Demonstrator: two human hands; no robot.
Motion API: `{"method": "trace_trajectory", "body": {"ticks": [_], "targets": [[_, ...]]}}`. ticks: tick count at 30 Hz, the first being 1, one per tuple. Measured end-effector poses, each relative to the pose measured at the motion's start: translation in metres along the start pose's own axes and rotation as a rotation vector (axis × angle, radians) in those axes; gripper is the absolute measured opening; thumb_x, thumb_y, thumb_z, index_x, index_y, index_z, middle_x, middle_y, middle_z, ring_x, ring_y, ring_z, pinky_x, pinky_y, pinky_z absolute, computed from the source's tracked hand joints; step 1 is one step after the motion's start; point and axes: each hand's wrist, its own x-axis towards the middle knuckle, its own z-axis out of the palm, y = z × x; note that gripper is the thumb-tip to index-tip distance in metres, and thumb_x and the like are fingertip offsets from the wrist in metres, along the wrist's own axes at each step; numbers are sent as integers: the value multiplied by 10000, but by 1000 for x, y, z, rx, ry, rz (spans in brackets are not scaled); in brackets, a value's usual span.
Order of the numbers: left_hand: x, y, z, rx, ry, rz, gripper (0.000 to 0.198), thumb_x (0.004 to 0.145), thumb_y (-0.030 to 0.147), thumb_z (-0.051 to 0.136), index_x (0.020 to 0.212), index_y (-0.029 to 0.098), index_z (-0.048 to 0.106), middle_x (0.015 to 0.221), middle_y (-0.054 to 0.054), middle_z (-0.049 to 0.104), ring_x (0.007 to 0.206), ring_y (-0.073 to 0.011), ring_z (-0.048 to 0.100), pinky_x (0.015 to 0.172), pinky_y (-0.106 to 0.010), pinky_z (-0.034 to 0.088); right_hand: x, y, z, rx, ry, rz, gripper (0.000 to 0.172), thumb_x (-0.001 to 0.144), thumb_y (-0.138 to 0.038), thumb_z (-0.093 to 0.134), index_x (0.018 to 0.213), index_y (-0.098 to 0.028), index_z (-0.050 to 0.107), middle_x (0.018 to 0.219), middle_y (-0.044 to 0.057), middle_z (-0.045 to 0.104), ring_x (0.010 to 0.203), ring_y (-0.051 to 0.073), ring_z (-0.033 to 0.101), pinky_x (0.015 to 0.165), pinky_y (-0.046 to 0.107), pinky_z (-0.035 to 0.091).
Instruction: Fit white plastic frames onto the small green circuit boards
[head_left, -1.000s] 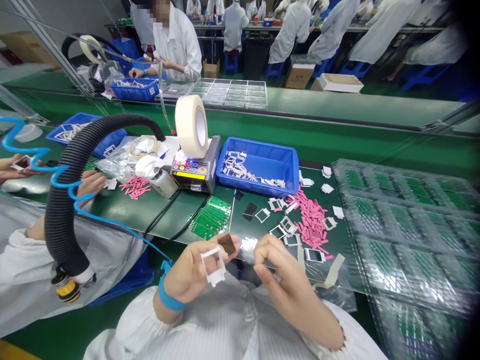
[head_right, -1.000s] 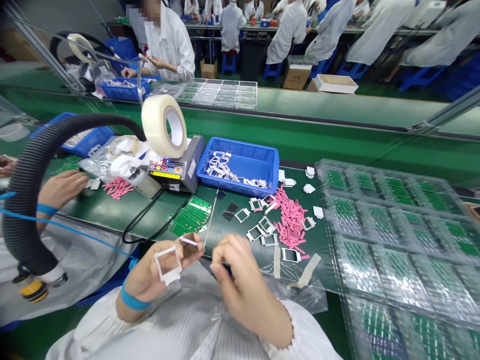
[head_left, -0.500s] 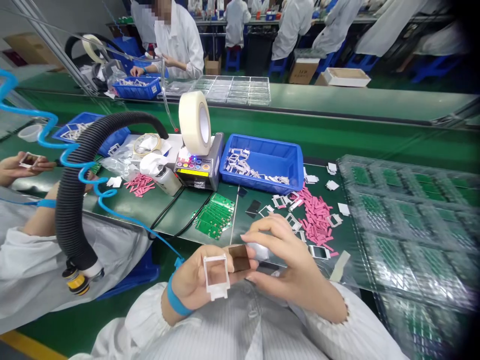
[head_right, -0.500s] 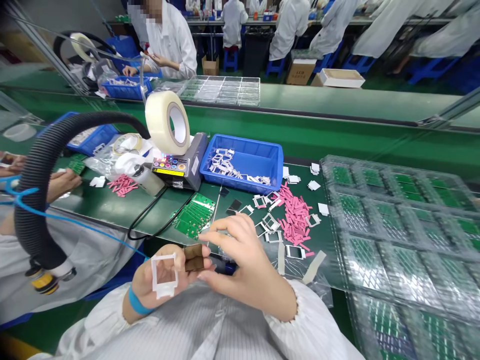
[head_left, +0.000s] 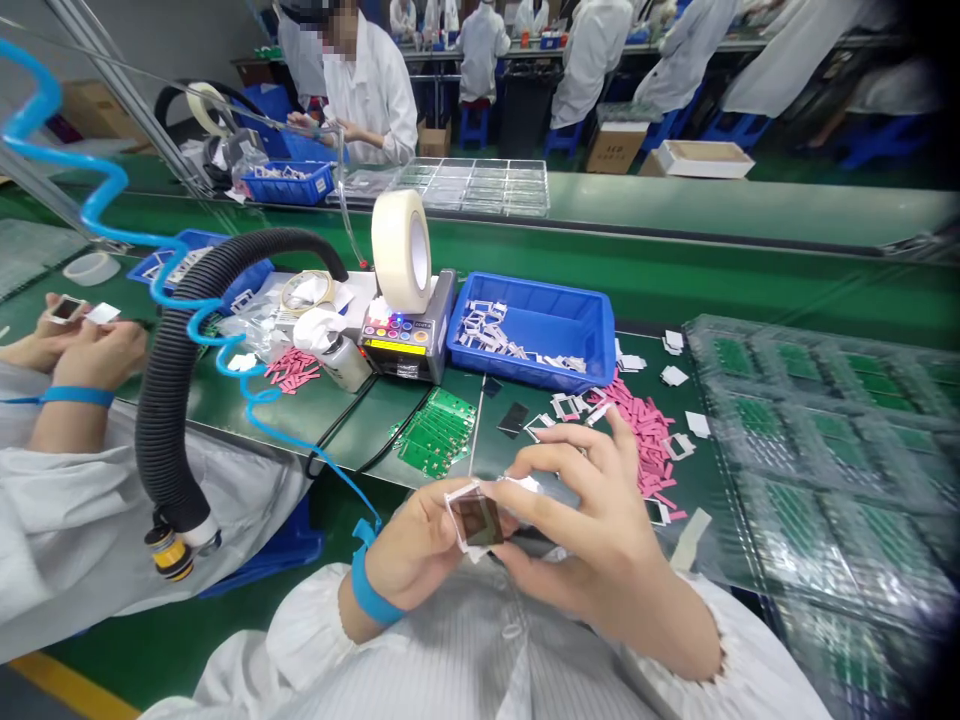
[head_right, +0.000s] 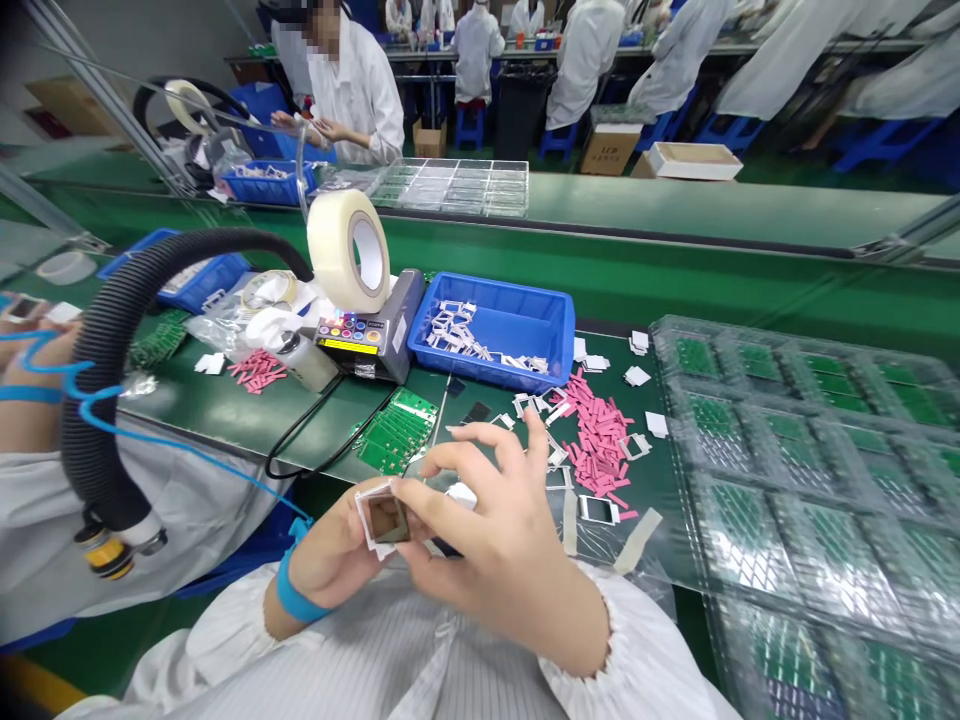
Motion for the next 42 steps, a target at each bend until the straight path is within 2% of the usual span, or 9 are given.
{"method": "trace_trajectory", "body": {"ticks": [9, 15, 22, 24, 27, 29, 32, 37, 42], "targets": [[1, -9, -14, 185, 102, 83, 455, 600, 441, 774, 985, 208, 706, 922, -74, 708, 902, -248, 630, 865, -395, 445, -6, -1, 0, -112, -195, -60, 296, 795, -292, 600, 1089, -262, 597, 1057, 54, 634, 1102, 321, 458, 1000, 693, 106], [4, -29, -18, -39, 250, 48, 417, 674, 444, 720, 1053, 277, 672, 1137, -54, 669, 1084, -231, 573, 934, -362, 423, -17, -10, 24, -133, -476, 16, 996, 729, -779, 376, 1366, -14, 370, 1469, 252, 265, 1333, 473, 176, 1012, 689, 193], [13, -36, -23, -40, 282, -30, 413, 670, 414, 734, 1040, 240, 679, 1047, -75, 695, 1017, -229, 597, 909, -366, 441, -38, 2, 19, 161, -550, 182, 941, 801, -694, 388, 1466, -80, 131, 1526, 190, 113, 1405, 341, 86, 1080, 571, 241], [15, -35, -23, -56, 254, -29, 379, 683, 413, 724, 1016, 236, 686, 948, -57, 710, 925, -199, 618, 891, -360, 455, -42, 19, 10, 190, -427, 275, 804, 868, -607, 383, 1462, -112, 165, 1497, 170, 256, 1381, 281, 236, 1075, 520, 295], [16, -33, -23, -53, 212, -44, 391, 684, 435, 715, 1008, 218, 686, 855, -49, 699, 825, -182, 616, 853, -368, 474, -51, 69, -9, -70, -218, 654, 432, 947, -336, 365, 1349, -191, 429, 1320, 101, 539, 1213, 216, 500, 994, 415, 423], [14, -34, -23, -49, 200, -57, 399, 690, 440, 709, 1014, 209, 683, 847, -53, 687, 822, -185, 607, 847, -375, 474, -61, 112, -23, -344, -190, 946, 353, 922, -169, 366, 1204, -178, 579, 1220, 112, 609, 1113, 219, 574, 967, 384, 431], [12, -38, -22, -41, 206, -90, 388, 699, 431, 704, 1010, 200, 686, 851, -59, 677, 819, -189, 599, 841, -383, 471, -79, 169, -34, -491, -209, 1154, 291, 905, -119, 408, 1100, -103, 623, 1114, 172, 639, 1055, 242, 597, 932, 401, 436], [10, -41, -21, -43, 215, -109, 388, 690, 423, 714, 1002, 195, 694, 866, -67, 679, 832, -200, 598, 847, -392, 461, -88, 211, -21, -585, -299, 1300, 268, 896, -331, 539, 1076, -139, 587, 1093, 75, 611, 963, 185, 601, 838, 401, 499], [9, -41, -24, -63, 218, -102, 399, 687, 439, 712, 1014, 212, 690, 862, -58, 682, 813, -190, 595, 846, -382, 457, -84, 218, -12, -589, -323, 1226, 269, 897, -322, 535, 1104, -155, 576, 1122, 75, 593, 992, 194, 584, 849, 409, 492]]}}
